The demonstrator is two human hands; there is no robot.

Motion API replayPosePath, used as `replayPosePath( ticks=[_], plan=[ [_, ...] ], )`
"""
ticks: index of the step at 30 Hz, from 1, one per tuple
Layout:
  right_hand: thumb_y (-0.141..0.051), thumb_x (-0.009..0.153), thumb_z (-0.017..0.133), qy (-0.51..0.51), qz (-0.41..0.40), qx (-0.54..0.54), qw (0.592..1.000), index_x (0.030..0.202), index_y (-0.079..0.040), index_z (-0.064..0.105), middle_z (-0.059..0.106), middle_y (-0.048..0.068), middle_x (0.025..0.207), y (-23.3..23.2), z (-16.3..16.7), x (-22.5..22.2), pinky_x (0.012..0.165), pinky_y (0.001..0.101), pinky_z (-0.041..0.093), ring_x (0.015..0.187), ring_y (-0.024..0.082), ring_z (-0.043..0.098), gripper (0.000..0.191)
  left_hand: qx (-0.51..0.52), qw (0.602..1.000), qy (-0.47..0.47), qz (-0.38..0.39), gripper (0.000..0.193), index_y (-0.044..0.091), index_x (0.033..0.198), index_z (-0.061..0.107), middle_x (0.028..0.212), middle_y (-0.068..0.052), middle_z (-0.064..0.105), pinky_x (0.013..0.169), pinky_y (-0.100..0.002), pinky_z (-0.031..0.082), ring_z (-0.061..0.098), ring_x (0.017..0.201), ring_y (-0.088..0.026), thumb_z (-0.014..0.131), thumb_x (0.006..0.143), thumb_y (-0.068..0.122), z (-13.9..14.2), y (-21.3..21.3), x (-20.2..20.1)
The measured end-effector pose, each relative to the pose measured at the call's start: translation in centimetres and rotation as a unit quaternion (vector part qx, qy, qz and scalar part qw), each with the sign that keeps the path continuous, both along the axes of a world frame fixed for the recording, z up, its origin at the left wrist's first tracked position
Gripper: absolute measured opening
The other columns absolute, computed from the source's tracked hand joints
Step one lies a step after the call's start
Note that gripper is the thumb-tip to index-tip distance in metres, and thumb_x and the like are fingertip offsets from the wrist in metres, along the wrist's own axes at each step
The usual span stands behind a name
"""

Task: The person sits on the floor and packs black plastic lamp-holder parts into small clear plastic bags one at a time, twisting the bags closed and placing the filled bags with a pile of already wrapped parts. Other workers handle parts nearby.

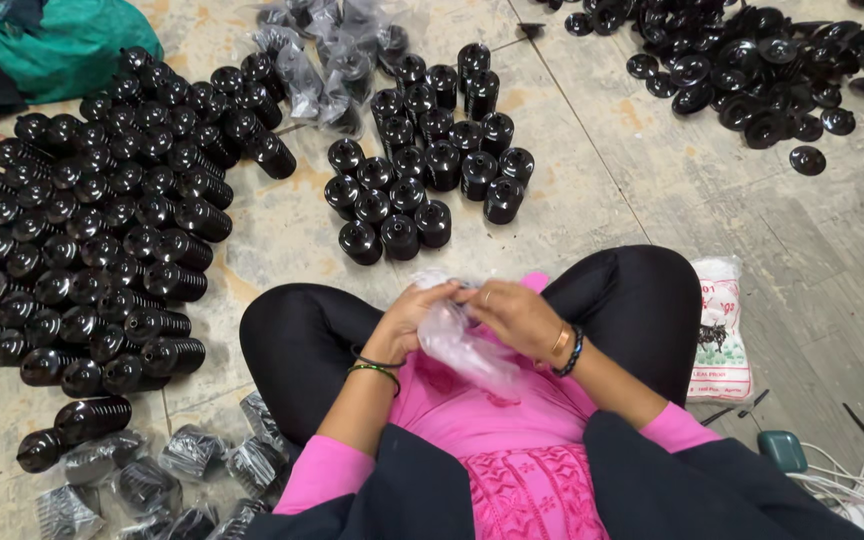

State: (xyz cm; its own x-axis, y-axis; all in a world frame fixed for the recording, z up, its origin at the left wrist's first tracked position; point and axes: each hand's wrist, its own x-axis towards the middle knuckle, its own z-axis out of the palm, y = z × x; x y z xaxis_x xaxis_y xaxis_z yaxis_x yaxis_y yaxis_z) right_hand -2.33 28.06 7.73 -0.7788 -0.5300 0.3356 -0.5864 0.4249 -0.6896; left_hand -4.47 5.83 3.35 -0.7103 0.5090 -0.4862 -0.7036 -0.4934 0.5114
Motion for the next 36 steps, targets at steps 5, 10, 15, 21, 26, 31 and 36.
replayPosePath(
  ticks=[5,10,15,21,26,31,36],
  plan=[
    [-0.009,0.094,0.072,-0.054,-0.015,-0.125,0.991,0.098,-0.002,0.070,0.069,0.009,0.102,1.0,0.7,-1.7,0.081,0.0326,0.053,0.093,0.021,0.067,0.008,-0.059,0.978,0.186,-0.071,0.030,0.004,0.119,0.066,0.104,-0.003,0.073,0.078,-0.029,0.058,0.070,0.089,-0.011,0.074,0.092,0.014,1.4,0.1,1.8],
    [-0.021,0.106,0.063,-0.344,0.001,-0.255,0.904,0.114,-0.006,0.062,0.065,-0.001,0.098,0.0,-1.2,-2.0,0.079,0.0251,0.051,0.090,0.007,0.060,0.017,-0.258,0.884,0.391,-0.007,0.021,0.001,0.113,0.064,0.099,-0.001,0.069,0.075,-0.025,0.054,0.062,0.088,-0.006,0.074,0.100,0.014,1.4,1.3,2.0],
    [-0.018,0.091,0.076,-0.344,0.037,-0.185,0.920,0.128,-0.003,0.062,0.063,-0.001,0.100,0.3,-1.7,-2.4,0.080,0.0237,0.051,0.091,0.005,0.057,0.042,-0.211,0.896,0.385,0.071,0.023,0.006,0.115,0.062,0.104,0.003,0.070,0.082,-0.023,0.055,0.064,0.094,-0.004,0.070,0.096,0.016,1.7,1.8,1.9],
    [-0.018,0.091,0.077,-0.278,-0.035,-0.116,0.953,0.104,-0.005,0.078,0.072,0.002,0.097,-0.1,-1.2,-2.7,0.078,0.0254,0.053,0.089,0.010,0.065,0.018,-0.466,0.769,0.425,0.109,0.017,0.002,0.098,0.068,0.083,0.000,0.071,0.065,-0.026,0.054,0.069,0.073,-0.010,0.077,0.093,0.016,3.2,1.5,3.2],
    [-0.010,0.083,0.076,0.032,-0.062,-0.096,0.993,0.088,-0.005,0.069,0.066,0.008,0.108,-1.3,0.2,-1.6,0.089,0.0338,0.047,0.100,0.022,0.062,0.009,-0.369,0.855,0.309,0.196,0.019,0.001,0.095,0.068,0.084,-0.003,0.071,0.065,-0.026,0.053,0.065,0.073,-0.010,0.080,0.092,0.014,2.2,2.9,3.4],
    [-0.008,0.075,0.071,0.126,-0.023,-0.059,0.990,0.080,-0.010,0.064,0.067,0.015,0.124,-1.4,1.4,-1.1,0.101,0.0389,0.035,0.112,0.036,0.057,0.008,-0.152,0.973,0.149,0.094,0.016,0.004,0.096,0.070,0.086,-0.002,0.073,0.065,-0.027,0.056,0.068,0.074,-0.011,0.080,0.085,0.011,1.1,1.3,1.5],
    [-0.005,0.088,0.066,-0.130,0.044,-0.160,0.978,0.092,-0.007,0.068,0.071,0.004,0.101,-0.9,-0.3,-0.9,0.087,0.0317,0.049,0.090,0.016,0.066,0.005,-0.184,0.965,0.188,-0.020,0.018,0.001,0.097,0.071,0.087,-0.001,0.073,0.068,-0.027,0.056,0.068,0.077,-0.010,0.082,0.087,0.012,2.1,-0.9,1.1]
  ],
)
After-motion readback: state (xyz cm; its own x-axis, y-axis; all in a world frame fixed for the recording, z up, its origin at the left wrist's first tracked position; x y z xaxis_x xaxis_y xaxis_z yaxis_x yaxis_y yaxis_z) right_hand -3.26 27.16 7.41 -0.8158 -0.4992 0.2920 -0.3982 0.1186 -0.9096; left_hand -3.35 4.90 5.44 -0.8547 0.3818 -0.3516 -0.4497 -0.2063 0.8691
